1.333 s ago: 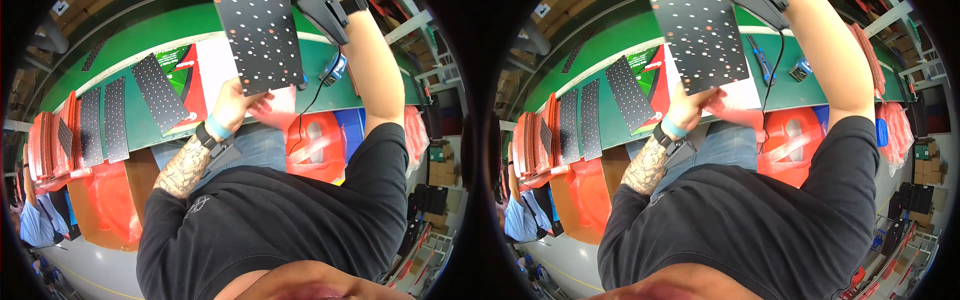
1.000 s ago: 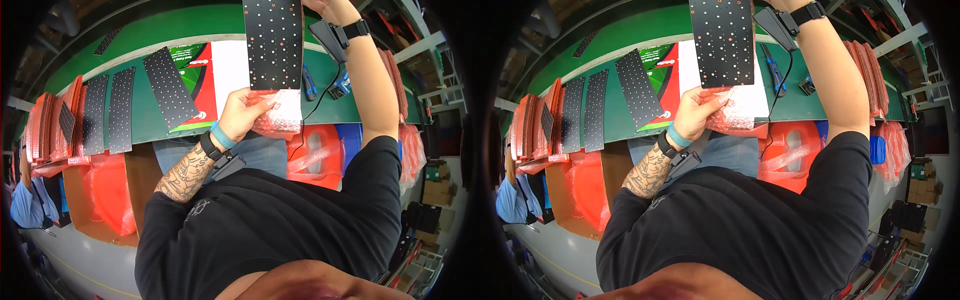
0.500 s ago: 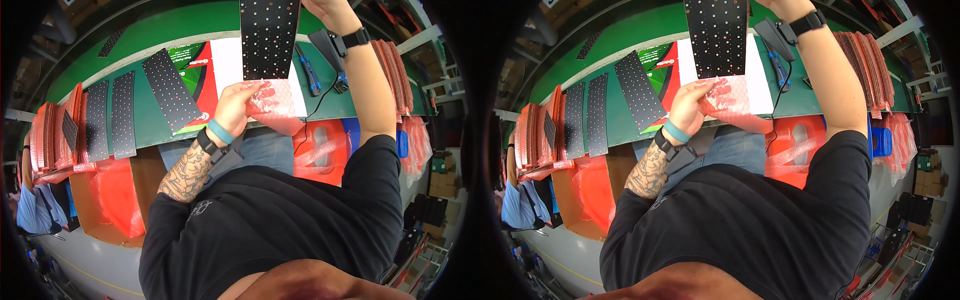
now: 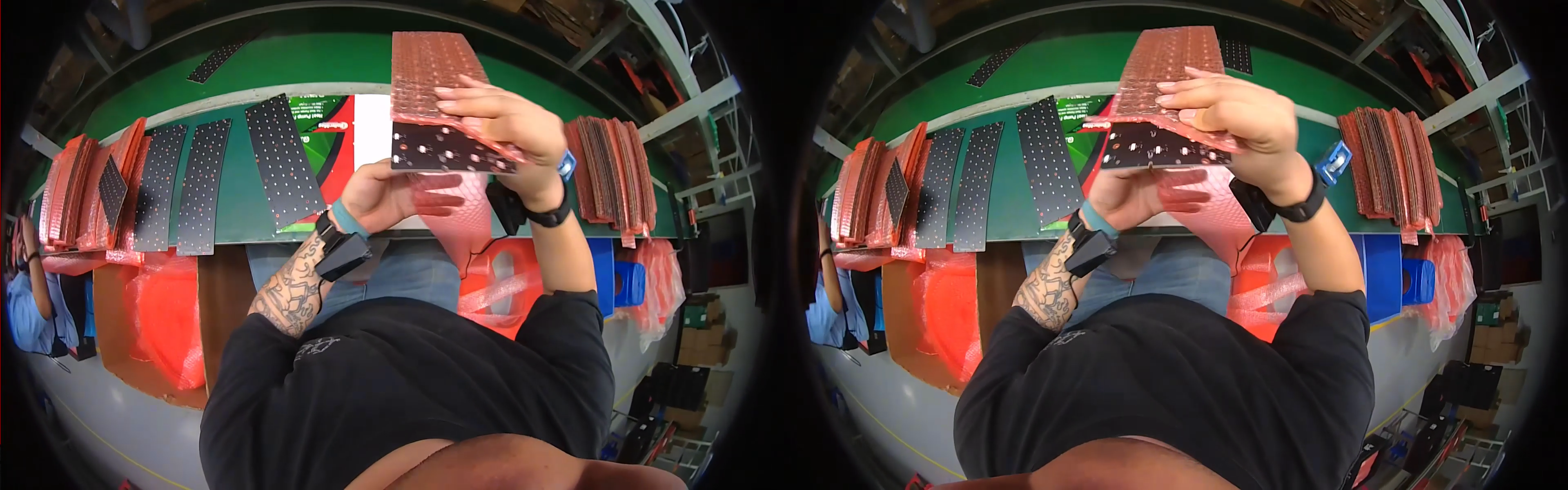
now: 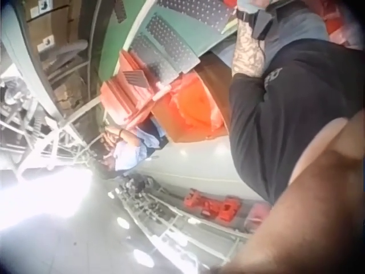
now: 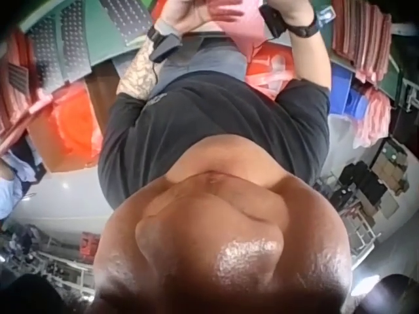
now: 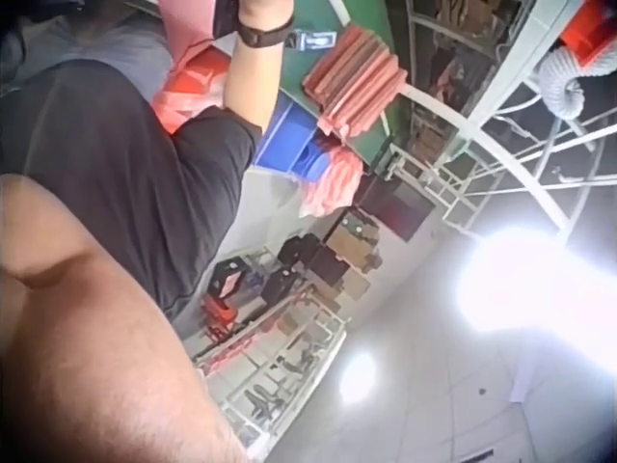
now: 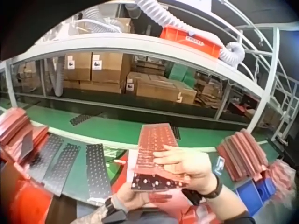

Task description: The person wraps circuit boards in bubble wrap by hand, secures the wrap with tape from a dispenser, and stacks the wrapped boards. They pick up each board, place it on bubble wrap, fold the wrap over, and tape it before setting it aside.

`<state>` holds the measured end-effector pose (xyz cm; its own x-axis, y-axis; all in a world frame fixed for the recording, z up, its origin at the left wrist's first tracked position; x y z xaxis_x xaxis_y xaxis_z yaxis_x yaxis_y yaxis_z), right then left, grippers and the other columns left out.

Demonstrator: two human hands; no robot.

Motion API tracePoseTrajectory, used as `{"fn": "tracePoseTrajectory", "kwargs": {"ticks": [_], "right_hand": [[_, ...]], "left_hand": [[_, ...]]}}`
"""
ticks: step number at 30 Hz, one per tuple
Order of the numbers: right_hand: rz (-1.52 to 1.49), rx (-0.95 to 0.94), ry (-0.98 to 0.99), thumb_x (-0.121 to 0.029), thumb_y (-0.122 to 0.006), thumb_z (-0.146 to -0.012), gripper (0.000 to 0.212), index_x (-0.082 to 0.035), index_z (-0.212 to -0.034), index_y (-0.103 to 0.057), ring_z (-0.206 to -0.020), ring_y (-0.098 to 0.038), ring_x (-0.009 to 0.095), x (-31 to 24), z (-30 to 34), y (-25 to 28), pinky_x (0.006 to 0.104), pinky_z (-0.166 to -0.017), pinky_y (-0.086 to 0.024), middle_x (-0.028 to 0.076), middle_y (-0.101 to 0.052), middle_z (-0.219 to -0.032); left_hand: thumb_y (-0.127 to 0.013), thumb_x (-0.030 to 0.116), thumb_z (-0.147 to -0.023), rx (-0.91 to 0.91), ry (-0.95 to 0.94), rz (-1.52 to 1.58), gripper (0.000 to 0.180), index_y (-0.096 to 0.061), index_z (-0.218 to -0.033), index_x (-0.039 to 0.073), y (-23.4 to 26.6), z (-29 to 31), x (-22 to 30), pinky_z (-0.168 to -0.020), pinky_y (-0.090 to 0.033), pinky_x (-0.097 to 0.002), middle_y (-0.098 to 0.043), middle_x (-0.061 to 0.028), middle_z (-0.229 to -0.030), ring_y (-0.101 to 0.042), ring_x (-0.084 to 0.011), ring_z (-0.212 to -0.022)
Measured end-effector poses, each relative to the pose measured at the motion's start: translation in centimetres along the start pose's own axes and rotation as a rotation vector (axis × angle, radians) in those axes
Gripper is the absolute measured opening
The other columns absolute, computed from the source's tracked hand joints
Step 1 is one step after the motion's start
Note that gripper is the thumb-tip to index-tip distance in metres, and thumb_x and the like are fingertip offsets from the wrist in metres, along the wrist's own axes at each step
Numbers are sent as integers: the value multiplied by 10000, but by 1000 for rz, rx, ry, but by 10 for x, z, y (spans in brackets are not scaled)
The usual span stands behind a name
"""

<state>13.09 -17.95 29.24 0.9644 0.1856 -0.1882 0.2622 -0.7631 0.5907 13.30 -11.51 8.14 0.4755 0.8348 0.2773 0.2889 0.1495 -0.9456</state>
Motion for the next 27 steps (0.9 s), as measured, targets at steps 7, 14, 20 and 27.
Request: {"fn": "tracePoseTrajectory", "kwargs": {"ticks": [7, 14, 20, 27], "right_hand": [[-140, 37, -344, -8, -766, -778, 126, 11, -795, -642, -1010, -730, 365, 61, 104, -66, 547, -1018, -526, 180, -748, -1019], [-96, 11, -347, -10, -746, -781, 109, 8, -802, -640, -1077, -706, 333, 71, 159, -90, 506, -1068, -496, 154, -749, -1038], [-46, -24, -333, 1, -718, -791, 86, 8, -840, -648, -1083, -699, 342, 70, 169, -97, 507, -1083, -482, 147, -733, -1091], [113, -110, -580, -59, -697, -866, 327, -42, -1185, -624, -1145, -656, 347, 55, 163, -82, 445, -1024, -519, 167, -655, -1255]], "left_hand": [[-422, 321, -1064, 257, -73, 93, 564, -427, -1444, -97, 47, 47, -1, -1099, -476, -556, -552, -281, -1421, -570, -400, -1311], [-412, 428, -1074, 295, -12, 167, 626, -438, -1422, -93, 52, 47, -8, -1082, -489, -565, -563, -270, -1404, -600, -398, -1267], [-480, 227, -1066, 412, 10, 72, 442, -471, -1392, -71, 56, 41, -13, -1008, -565, -529, -633, -212, -1303, -656, -365, -1179], [-472, -49, -965, 566, 26, -189, 387, -525, -1348, -57, 87, 53, -4, -1001, -575, -509, -644, -185, -1284, -664, -339, -1165]]}}
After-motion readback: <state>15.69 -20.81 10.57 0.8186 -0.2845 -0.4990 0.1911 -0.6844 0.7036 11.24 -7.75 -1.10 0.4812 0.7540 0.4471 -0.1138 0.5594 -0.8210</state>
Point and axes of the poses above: each hand's wrist, its own z-axis away from the middle knuckle, its own y-axis out of the back of the hand, x = y × z, the point moved 10 cm from there along -z, towards the middle knuckle
